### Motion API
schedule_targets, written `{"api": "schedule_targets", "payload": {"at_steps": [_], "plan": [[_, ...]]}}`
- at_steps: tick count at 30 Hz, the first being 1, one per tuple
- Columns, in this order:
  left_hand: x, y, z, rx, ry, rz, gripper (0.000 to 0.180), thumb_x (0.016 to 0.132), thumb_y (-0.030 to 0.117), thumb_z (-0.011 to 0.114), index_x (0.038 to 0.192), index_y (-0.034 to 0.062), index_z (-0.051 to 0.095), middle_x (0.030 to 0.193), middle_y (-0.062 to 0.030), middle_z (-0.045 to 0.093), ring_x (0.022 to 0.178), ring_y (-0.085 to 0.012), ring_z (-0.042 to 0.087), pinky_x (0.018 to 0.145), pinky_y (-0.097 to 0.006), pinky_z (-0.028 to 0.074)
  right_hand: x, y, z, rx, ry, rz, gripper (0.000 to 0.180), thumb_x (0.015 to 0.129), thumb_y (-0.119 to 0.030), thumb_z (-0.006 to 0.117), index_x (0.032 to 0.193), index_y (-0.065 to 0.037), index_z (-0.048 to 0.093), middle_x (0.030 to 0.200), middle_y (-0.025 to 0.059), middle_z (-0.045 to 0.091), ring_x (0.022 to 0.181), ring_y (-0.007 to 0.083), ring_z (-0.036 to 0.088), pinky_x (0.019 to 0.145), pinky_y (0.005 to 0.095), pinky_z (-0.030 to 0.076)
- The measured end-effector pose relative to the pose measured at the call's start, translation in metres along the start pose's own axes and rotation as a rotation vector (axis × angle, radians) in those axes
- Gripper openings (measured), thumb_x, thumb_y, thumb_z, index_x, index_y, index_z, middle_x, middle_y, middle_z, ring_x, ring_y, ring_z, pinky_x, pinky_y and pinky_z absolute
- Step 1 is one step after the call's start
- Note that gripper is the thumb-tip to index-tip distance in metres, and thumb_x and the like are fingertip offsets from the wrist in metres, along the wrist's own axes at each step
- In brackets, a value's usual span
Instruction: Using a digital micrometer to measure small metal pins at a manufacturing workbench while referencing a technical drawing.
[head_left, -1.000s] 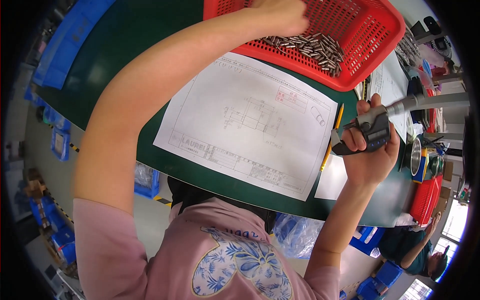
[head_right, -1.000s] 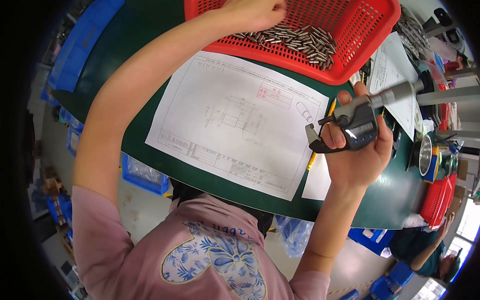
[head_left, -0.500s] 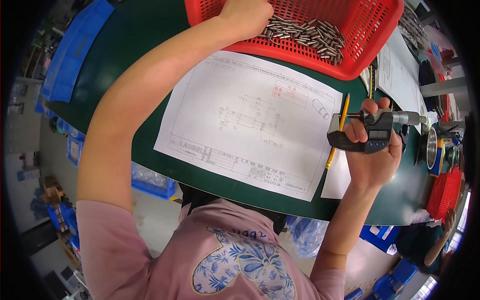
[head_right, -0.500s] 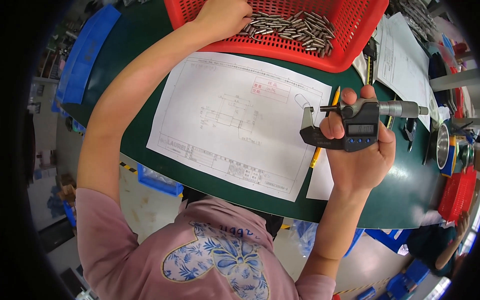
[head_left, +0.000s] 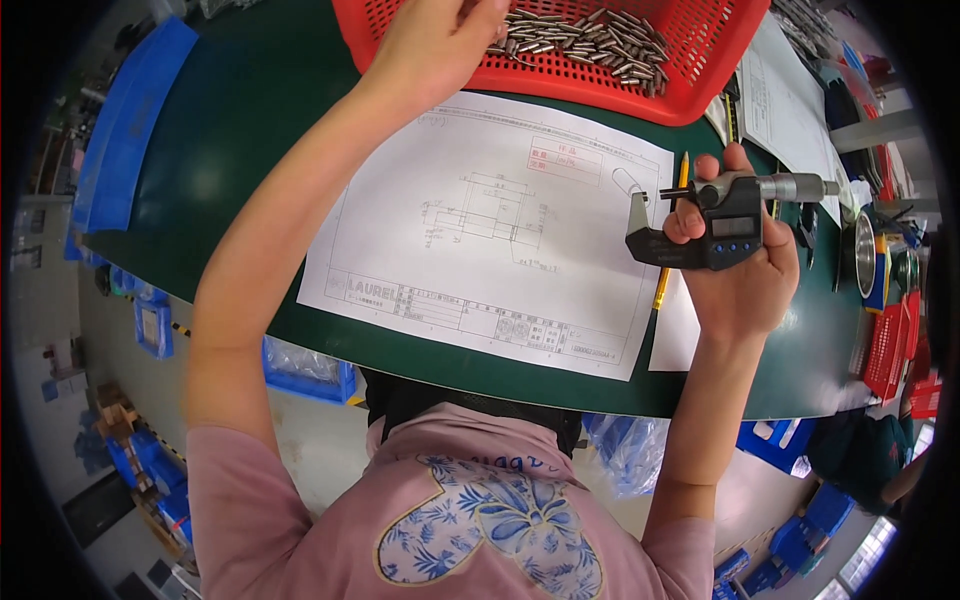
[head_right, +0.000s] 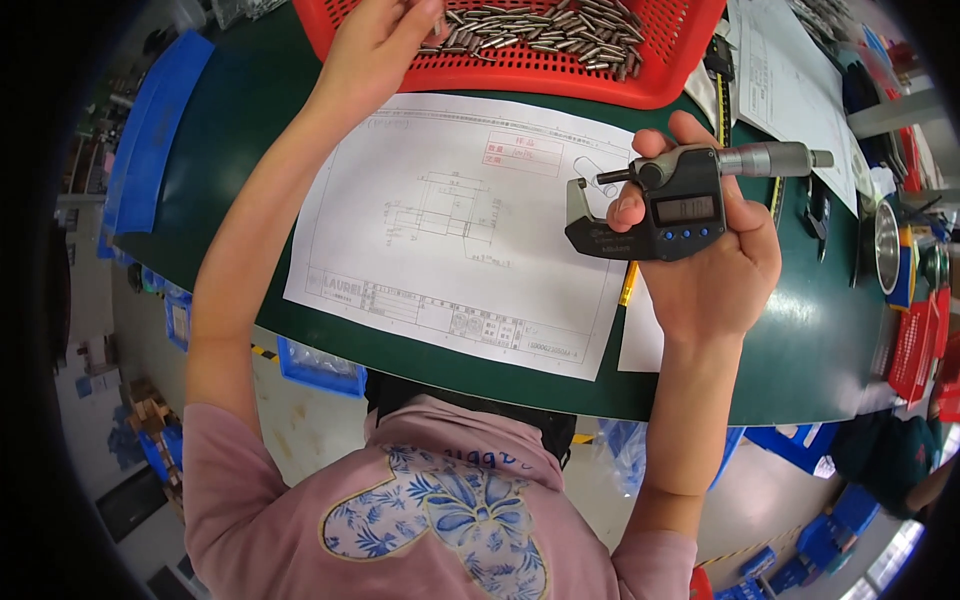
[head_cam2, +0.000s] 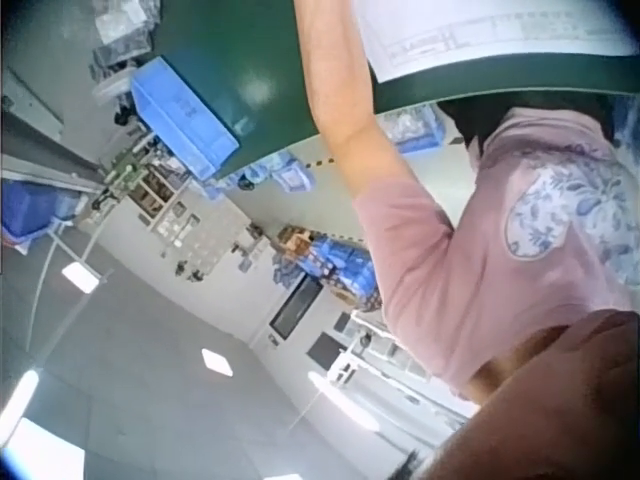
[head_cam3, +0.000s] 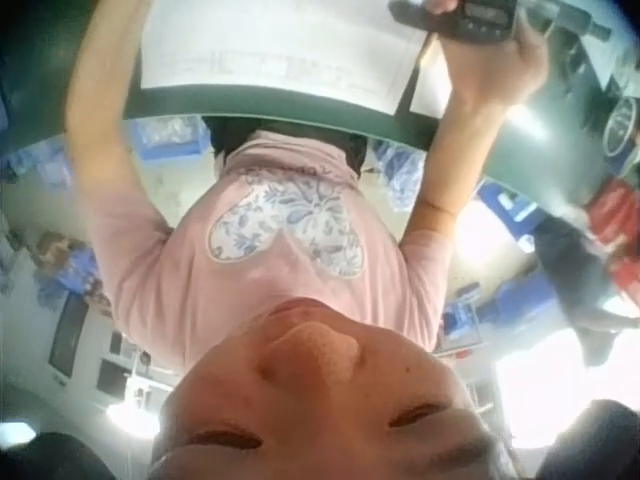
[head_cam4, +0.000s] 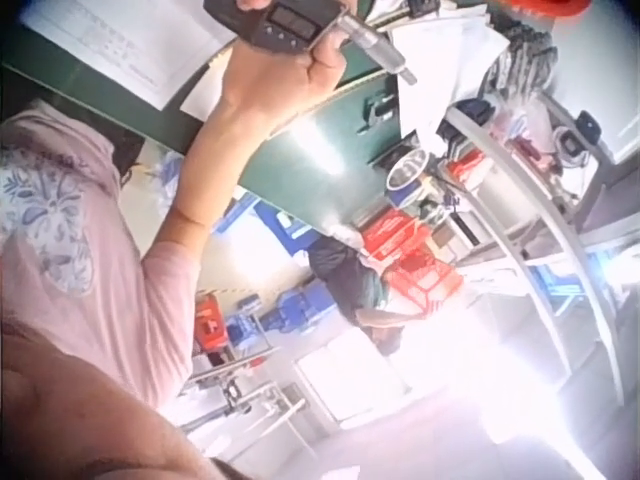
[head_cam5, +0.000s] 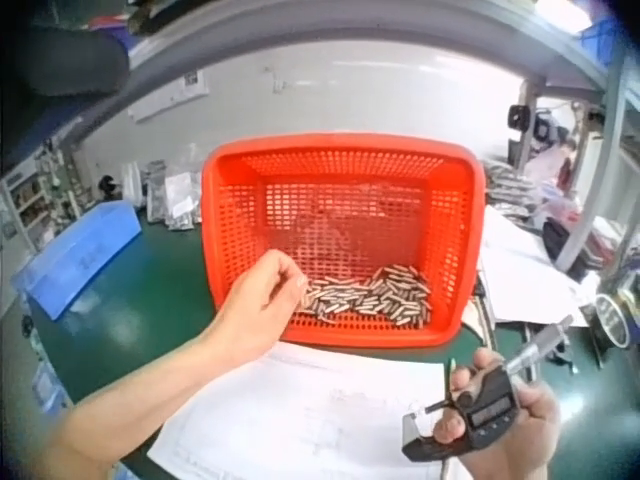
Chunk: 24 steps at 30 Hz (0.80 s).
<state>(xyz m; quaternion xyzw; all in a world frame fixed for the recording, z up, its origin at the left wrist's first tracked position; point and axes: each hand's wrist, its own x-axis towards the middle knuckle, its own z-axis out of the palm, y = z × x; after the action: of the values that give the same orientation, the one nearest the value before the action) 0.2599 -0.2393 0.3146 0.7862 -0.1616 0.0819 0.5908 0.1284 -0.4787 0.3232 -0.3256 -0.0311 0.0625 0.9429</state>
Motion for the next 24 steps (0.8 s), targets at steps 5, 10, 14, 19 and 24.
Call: {"api": "schedule_targets", "payload": {"at_steps": [5,10,14,19,24], "plan": [[-0.04,0.012,-0.014,-0.228,-0.04,-0.282,0.021,0.088,0.022,0.045,0.093,0.0029,0.051,0.078,-0.0031,0.052,0.074,-0.0115,0.05,0.067,-0.024,0.04,0.008,-0.007,0.004,-0.03,-0.024,-0.014,0.046,0.078,-0.018,0.03,0.12,0.001,0.034,0.106,0.0131,0.044,0.066,0.0195,0.044,0.063,0.0303,0.035],[-0.054,0.005,-0.022,-0.337,-0.017,-0.354,0.02,0.086,0.02,0.049,0.092,0.0013,0.053,0.074,-0.0014,0.053,0.07,-0.0107,0.052,0.065,-0.023,0.042,0.024,-0.012,0.01,0.112,-0.166,0.031,0.05,0.078,-0.024,0.027,0.118,0.004,0.038,0.101,0.0168,0.052,0.063,0.0217,0.044,0.061,0.0313,0.035],[-0.069,0.017,-0.021,-0.511,-0.068,-0.405,0.021,0.086,0.019,0.051,0.095,0.001,0.055,0.074,-0.0013,0.052,0.07,-0.0103,0.051,0.064,-0.023,0.042,0.024,-0.001,0.019,0.147,-0.08,0.047,0.058,0.08,-0.041,0.025,0.109,0.005,0.045,0.091,0.0171,0.055,0.054,0.0205,0.044,0.052,0.0299,0.035],[-0.081,-0.001,-0.027,-0.389,-0.017,-0.385,0.014,0.085,0.016,0.051,0.088,0.0024,0.05,0.075,-0.0024,0.051,0.071,-0.0098,0.049,0.066,-0.022,0.039,0.011,-0.02,0.032,-0.712,0.305,0.058,0.05,0.08,-0.044,0.04,0.097,0.002,0.051,0.075,0.0083,0.054,0.048,0.0106,0.045,0.044,0.021,0.036],[-0.088,0.003,-0.032,-0.439,-0.047,-0.365,0.011,0.086,0.016,0.049,0.085,0.0052,0.047,0.074,-0.0018,0.049,0.068,-0.0096,0.046,0.067,-0.023,0.038,-0.017,-0.06,0.011,-1.009,0.531,0.257,0.036,0.073,-0.028,0.064,0.092,-0.001,0.047,0.065,0.0049,0.053,0.042,0.008,0.048,0.038,0.02,0.039]]}}
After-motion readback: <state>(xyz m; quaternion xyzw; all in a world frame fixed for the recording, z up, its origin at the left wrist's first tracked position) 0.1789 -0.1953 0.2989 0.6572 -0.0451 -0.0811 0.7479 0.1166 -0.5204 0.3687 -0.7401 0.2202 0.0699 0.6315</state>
